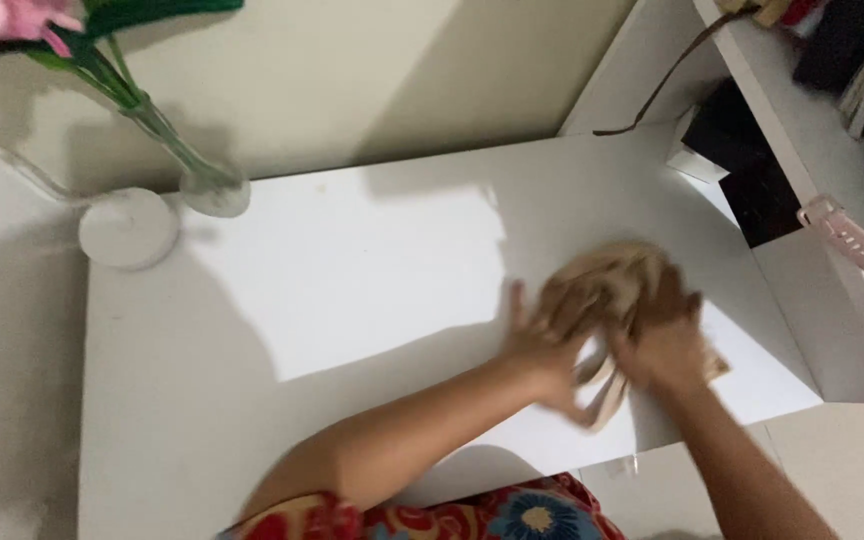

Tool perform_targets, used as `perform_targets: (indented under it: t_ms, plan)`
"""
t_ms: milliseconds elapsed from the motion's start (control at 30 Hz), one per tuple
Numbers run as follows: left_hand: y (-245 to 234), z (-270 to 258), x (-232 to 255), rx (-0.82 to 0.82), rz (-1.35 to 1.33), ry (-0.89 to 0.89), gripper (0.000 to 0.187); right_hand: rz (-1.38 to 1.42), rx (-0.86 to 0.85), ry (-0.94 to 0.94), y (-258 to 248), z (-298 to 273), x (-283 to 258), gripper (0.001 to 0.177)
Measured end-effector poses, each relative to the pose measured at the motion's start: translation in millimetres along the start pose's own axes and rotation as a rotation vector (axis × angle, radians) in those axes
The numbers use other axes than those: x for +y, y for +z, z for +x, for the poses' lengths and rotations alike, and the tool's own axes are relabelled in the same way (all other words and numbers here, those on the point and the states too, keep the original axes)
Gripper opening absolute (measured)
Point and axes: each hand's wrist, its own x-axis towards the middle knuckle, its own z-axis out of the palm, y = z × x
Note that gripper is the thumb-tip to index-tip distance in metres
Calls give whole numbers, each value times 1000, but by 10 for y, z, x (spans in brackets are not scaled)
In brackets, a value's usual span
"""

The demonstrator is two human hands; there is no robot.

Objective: Wiping a white desk surface with a cloth.

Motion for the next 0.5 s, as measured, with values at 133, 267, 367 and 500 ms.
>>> perform_targets:
  t_ms: [133, 267, 367, 500]
  plan:
    - [-310, 128, -224, 121, 68, -4, 140, 153, -19, -11, -112, 913, -443, 78]
    - [-469, -466, -890, 148, -76, -458, 144, 365, -77, -56, -186, 1778, -1479, 81]
    - [-284, -1207, -1319, 220, -175, -646, 146, 534, -124, -126, -119, 2124, -2380, 84]
    - [-75, -1877, -1209, 53, -243, -846, 149, 461, -424, -387, -534, 1838, -3251, 72]
